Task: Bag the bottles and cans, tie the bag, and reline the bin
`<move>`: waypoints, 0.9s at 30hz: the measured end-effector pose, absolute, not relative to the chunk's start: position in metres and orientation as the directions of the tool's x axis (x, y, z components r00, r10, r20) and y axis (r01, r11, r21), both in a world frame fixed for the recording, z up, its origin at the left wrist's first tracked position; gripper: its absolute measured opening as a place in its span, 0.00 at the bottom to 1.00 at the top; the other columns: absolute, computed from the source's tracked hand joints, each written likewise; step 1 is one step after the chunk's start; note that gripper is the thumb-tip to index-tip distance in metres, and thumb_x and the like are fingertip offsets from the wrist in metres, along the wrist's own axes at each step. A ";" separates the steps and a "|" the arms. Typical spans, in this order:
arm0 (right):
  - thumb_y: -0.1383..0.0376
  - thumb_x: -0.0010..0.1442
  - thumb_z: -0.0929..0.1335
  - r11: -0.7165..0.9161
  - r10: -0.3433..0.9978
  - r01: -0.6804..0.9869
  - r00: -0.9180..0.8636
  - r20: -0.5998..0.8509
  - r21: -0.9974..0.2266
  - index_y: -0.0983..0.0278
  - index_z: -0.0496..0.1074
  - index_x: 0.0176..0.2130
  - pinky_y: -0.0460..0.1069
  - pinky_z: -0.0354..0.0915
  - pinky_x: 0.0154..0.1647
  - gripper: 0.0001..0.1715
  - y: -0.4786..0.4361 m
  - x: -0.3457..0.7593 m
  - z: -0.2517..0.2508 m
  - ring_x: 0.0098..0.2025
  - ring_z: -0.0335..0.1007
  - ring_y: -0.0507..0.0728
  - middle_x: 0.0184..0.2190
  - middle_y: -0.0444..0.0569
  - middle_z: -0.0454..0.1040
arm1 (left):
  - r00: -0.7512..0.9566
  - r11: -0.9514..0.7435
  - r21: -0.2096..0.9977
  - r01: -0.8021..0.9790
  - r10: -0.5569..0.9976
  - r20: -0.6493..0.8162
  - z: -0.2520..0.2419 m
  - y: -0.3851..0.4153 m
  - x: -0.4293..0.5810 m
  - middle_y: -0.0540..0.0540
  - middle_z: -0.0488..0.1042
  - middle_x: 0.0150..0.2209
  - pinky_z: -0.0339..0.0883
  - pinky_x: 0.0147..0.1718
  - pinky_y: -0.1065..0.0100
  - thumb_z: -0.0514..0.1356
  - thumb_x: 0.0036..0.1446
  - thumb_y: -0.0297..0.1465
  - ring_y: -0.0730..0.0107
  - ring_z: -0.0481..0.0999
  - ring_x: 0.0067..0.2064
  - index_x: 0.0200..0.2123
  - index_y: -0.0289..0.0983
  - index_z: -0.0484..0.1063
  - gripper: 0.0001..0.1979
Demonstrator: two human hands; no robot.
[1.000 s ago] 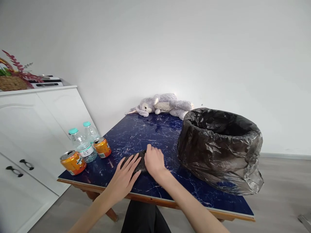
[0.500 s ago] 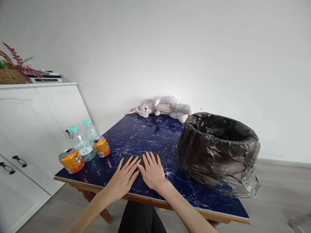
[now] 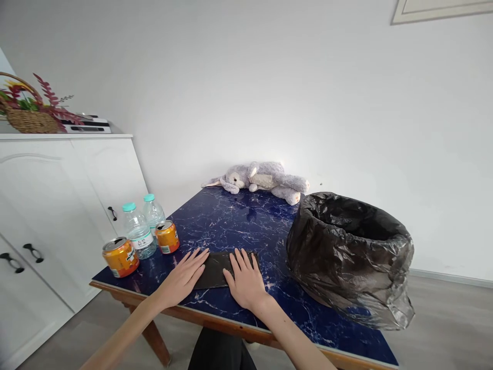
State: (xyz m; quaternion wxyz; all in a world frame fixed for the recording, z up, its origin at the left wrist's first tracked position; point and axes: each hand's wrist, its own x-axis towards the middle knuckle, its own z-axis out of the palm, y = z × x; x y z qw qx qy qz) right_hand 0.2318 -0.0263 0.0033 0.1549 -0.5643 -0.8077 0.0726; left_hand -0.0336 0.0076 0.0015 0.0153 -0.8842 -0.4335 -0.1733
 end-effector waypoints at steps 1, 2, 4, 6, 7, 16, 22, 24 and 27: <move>0.47 0.78 0.50 0.343 0.937 0.892 -0.304 0.171 -0.293 0.65 0.54 0.77 0.67 0.42 0.79 0.40 -0.027 0.232 0.006 0.80 0.40 0.66 0.78 0.51 0.47 | 0.540 -0.609 0.149 0.779 0.773 0.333 0.002 0.008 -0.035 0.45 0.61 0.74 0.54 0.73 0.46 0.46 0.79 0.39 0.56 0.57 0.76 0.75 0.45 0.57 0.26; 0.48 0.78 0.51 0.330 0.940 0.898 -0.286 0.185 -0.291 0.65 0.54 0.77 0.68 0.43 0.79 0.40 -0.029 0.231 0.009 0.80 0.39 0.68 0.78 0.51 0.46 | 0.514 -0.595 0.173 0.785 0.782 0.352 0.001 0.008 -0.036 0.45 0.62 0.74 0.55 0.73 0.47 0.46 0.78 0.39 0.57 0.58 0.76 0.75 0.45 0.59 0.26; 0.51 0.78 0.52 0.326 0.932 0.905 -0.260 0.252 -0.274 0.65 0.55 0.76 0.69 0.43 0.79 0.38 -0.037 0.229 0.014 0.80 0.36 0.69 0.79 0.51 0.44 | 0.458 -0.570 0.217 0.792 0.791 0.406 -0.001 0.008 -0.037 0.45 0.65 0.72 0.58 0.72 0.48 0.47 0.78 0.39 0.57 0.61 0.74 0.74 0.45 0.60 0.26; 0.54 0.78 0.53 0.361 0.902 0.901 -0.272 0.336 -0.242 0.63 0.57 0.76 0.71 0.40 0.79 0.35 -0.050 0.221 0.015 0.80 0.34 0.70 0.79 0.49 0.44 | 0.392 -0.542 0.265 0.797 0.799 0.457 -0.005 0.008 -0.037 0.44 0.68 0.71 0.62 0.71 0.50 0.48 0.78 0.40 0.57 0.65 0.73 0.73 0.45 0.62 0.26; 0.54 0.78 0.53 0.378 0.889 0.897 -0.281 0.362 -0.230 0.62 0.57 0.76 0.73 0.40 0.78 0.35 -0.058 0.215 0.013 0.80 0.35 0.71 0.78 0.50 0.46 | 0.353 -0.521 0.291 0.802 0.807 0.473 -0.006 0.008 -0.036 0.43 0.69 0.70 0.64 0.70 0.50 0.49 0.77 0.41 0.56 0.67 0.72 0.73 0.44 0.62 0.26; 0.35 0.70 0.56 0.214 0.963 0.935 -0.155 0.220 -0.281 0.59 0.63 0.74 0.88 0.42 0.67 0.48 -0.084 0.161 -0.013 0.75 0.45 0.88 0.76 0.60 0.53 | 0.159 -0.378 0.427 0.821 0.871 0.465 0.000 0.004 -0.031 0.37 0.73 0.66 0.68 0.66 0.48 0.51 0.74 0.47 0.50 0.72 0.68 0.68 0.39 0.68 0.28; 0.42 0.75 0.51 0.178 0.966 0.954 -0.123 0.225 -0.242 0.60 0.62 0.74 0.85 0.46 0.67 0.43 -0.052 0.186 -0.003 0.75 0.48 0.85 0.75 0.60 0.56 | 0.143 -0.419 0.423 0.804 0.826 0.546 -0.001 0.004 -0.032 0.37 0.77 0.62 0.70 0.64 0.48 0.53 0.73 0.44 0.51 0.77 0.64 0.62 0.39 0.71 0.23; 0.41 0.75 0.53 0.154 0.972 0.961 -0.105 0.211 -0.231 0.60 0.61 0.75 0.84 0.46 0.68 0.42 -0.042 0.195 -0.003 0.76 0.47 0.84 0.76 0.59 0.56 | 0.141 -0.424 0.424 0.800 0.820 0.555 -0.002 0.004 -0.033 0.37 0.78 0.61 0.71 0.63 0.49 0.53 0.73 0.43 0.52 0.78 0.63 0.62 0.39 0.71 0.22; 0.43 0.75 0.54 0.115 0.981 0.964 -0.072 0.180 -0.241 0.62 0.58 0.76 0.81 0.44 0.70 0.42 -0.027 0.210 -0.004 0.77 0.44 0.82 0.77 0.58 0.53 | 0.140 -0.420 0.425 0.802 0.824 0.549 -0.003 0.004 -0.034 0.37 0.78 0.61 0.71 0.63 0.49 0.54 0.73 0.42 0.51 0.78 0.63 0.62 0.39 0.70 0.22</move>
